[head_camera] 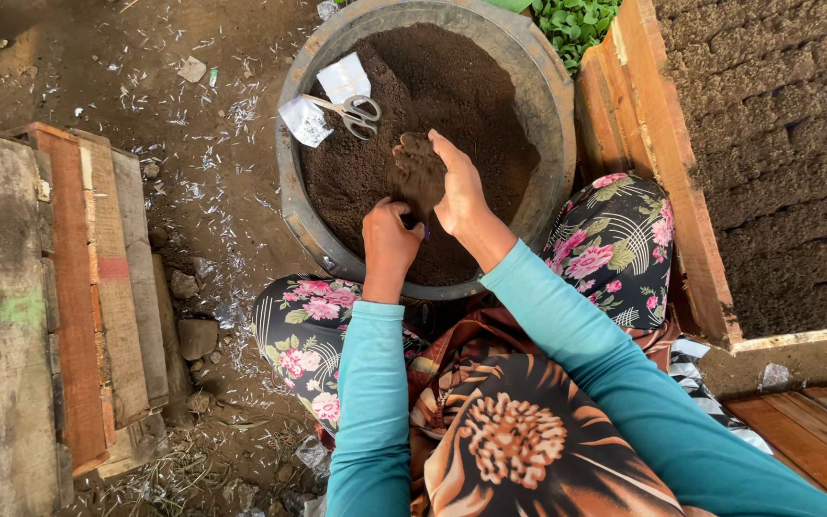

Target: The person scoops soil from a large bucket and places it into a wooden seedling tray. They use a small purple tool to make holes in the soil, then open a seed packet and drop seeds into the holes. The person repeats this process, filling the tray with soil and seeds.

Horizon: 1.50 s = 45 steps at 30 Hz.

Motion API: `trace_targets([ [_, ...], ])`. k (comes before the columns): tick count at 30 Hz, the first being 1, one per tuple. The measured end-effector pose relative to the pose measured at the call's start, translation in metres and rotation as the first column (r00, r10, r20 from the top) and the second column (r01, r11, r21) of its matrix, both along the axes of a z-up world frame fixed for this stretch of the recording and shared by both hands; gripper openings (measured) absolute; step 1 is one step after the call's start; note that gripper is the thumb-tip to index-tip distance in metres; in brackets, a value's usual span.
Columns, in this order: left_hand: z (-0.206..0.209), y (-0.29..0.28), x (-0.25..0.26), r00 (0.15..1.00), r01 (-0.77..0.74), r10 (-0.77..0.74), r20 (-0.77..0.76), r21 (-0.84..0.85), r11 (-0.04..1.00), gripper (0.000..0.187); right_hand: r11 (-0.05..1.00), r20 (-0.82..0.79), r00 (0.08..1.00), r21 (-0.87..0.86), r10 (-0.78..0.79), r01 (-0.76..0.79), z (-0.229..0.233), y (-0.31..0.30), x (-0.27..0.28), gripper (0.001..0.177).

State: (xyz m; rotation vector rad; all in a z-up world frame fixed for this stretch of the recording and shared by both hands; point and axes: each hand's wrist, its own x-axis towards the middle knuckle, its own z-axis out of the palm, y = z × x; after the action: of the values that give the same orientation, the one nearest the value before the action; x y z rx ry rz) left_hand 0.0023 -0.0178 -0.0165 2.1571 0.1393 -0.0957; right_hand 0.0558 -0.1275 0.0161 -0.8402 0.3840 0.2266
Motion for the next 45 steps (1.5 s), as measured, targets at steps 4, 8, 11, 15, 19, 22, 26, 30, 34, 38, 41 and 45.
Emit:
trace_targets([
  [4,0.014,0.003,-0.006,1.000,-0.002,0.003,0.006,-0.052,0.999,0.033,0.999,-0.009,1.000,-0.053,0.002,-0.002,-0.001,-0.005,-0.010,0.055],
  [8,0.014,0.005,-0.004,1.000,0.011,-0.011,0.019,-0.038,0.999,0.032,0.746,0.187,0.879,-0.621,0.439,-0.240,-0.042,-0.031,-0.016,0.026],
  [11,0.014,0.005,-0.003,1.000,-0.003,0.004,0.019,-0.046,0.999,0.031,0.385,-0.009,0.798,-0.873,0.603,-0.301,-0.084,-0.044,-0.022,0.035],
  [15,-0.004,0.004,0.001,1.000,-0.004,0.005,0.024,-0.036,0.999,0.029,0.136,-0.108,0.714,-0.951,0.691,-0.276,-0.092,-0.048,-0.024,0.029],
  [19,0.020,0.014,-0.008,0.997,0.015,-0.014,0.069,-0.012,1.000,0.029,0.276,0.031,0.717,-0.934,0.696,-0.228,-0.082,-0.060,-0.018,0.021],
  [22,0.037,0.022,-0.015,0.997,0.059,-0.056,0.044,-0.065,0.996,0.037,0.504,0.131,0.683,-0.774,0.719,-0.383,-0.058,-0.075,-0.013,0.015],
  [26,0.046,0.015,-0.016,0.975,0.216,-0.220,0.022,-0.309,0.926,0.037,0.518,0.207,0.563,-0.712,0.800,-0.474,-0.009,-0.098,-0.015,0.010],
  [30,0.059,-0.010,-0.014,0.952,0.277,-0.308,-0.001,-0.434,0.858,0.036,0.481,0.196,0.514,-0.713,0.835,-0.510,0.058,-0.123,-0.036,0.041],
  [34,0.113,-0.049,-0.019,0.947,0.299,-0.321,0.031,-0.453,0.840,0.068,0.430,0.113,0.617,-0.812,0.779,-0.394,0.124,-0.142,-0.057,0.060],
  [38,0.134,-0.085,-0.012,0.914,0.394,-0.400,0.069,-0.394,0.831,0.078,0.357,0.156,0.737,-0.926,0.657,-0.122,0.135,-0.185,-0.072,0.038],
  [41,0.132,-0.084,-0.001,0.910,0.411,-0.406,0.090,-0.341,0.845,0.067,0.264,0.239,0.834,-0.957,0.498,0.116,0.156,-0.249,-0.087,0.035],
  [45,0.090,-0.039,0.011,0.939,0.332,-0.305,0.157,-0.193,0.923,0.015,-0.245,0.176,0.956,-0.941,0.237,0.234,0.174,-0.387,-0.115,0.022],
])
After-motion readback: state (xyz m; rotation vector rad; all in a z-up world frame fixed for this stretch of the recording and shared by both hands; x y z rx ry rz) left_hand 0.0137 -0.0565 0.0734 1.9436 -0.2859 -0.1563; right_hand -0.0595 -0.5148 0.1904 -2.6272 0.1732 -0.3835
